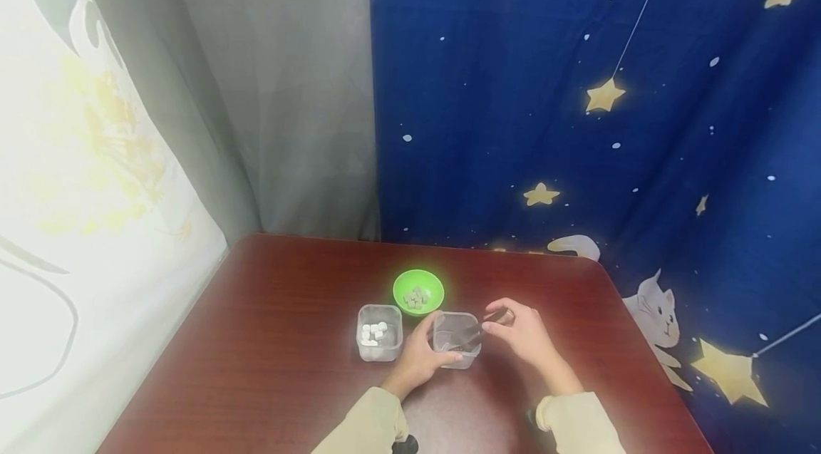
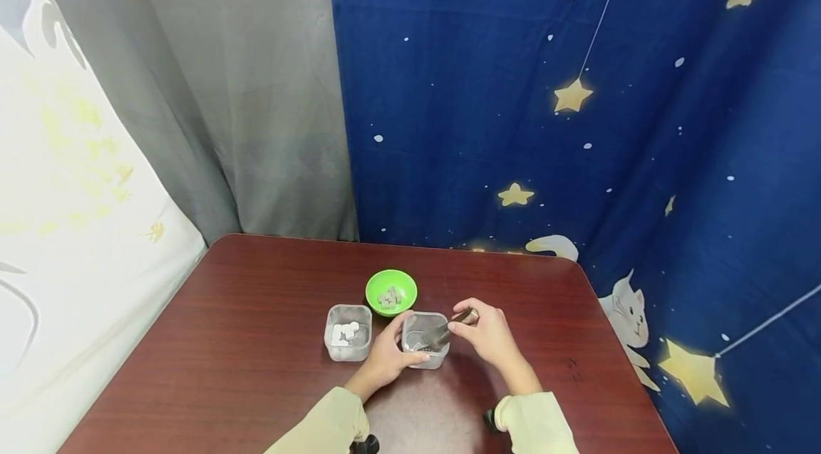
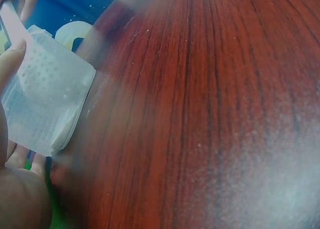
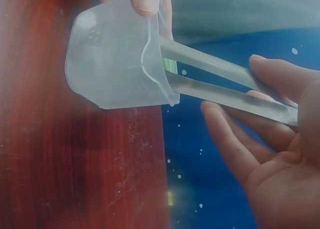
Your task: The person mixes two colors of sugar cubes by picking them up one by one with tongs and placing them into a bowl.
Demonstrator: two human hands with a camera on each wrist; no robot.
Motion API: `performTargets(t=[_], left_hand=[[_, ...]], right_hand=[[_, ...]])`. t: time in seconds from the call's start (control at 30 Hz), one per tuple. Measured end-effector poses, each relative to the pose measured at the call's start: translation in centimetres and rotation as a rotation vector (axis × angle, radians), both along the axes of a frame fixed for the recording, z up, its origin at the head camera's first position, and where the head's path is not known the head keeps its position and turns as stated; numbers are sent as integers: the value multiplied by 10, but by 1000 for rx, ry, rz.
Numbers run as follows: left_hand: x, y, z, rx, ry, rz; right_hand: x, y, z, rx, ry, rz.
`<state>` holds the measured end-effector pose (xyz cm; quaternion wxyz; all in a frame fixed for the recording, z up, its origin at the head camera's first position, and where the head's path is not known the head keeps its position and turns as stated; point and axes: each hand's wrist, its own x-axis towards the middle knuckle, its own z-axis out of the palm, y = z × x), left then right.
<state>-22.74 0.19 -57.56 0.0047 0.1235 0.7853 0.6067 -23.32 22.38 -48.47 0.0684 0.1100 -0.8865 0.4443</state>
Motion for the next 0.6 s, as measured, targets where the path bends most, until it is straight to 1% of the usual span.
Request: performTargets(t=[0.13, 0.27, 0.43, 0.6], left_hand=[[0, 0, 0, -8, 3, 5], [0, -1, 0, -9, 5, 8], [0, -1, 0, 20, 9, 1], [-1, -2, -1, 52, 1, -12]], right_hand=[[0, -1, 1, 10, -10, 8], [1, 0, -3, 4, 18, -8], [3, -1, -11, -35, 73, -41], [4, -2, -15, -87, 88, -80]])
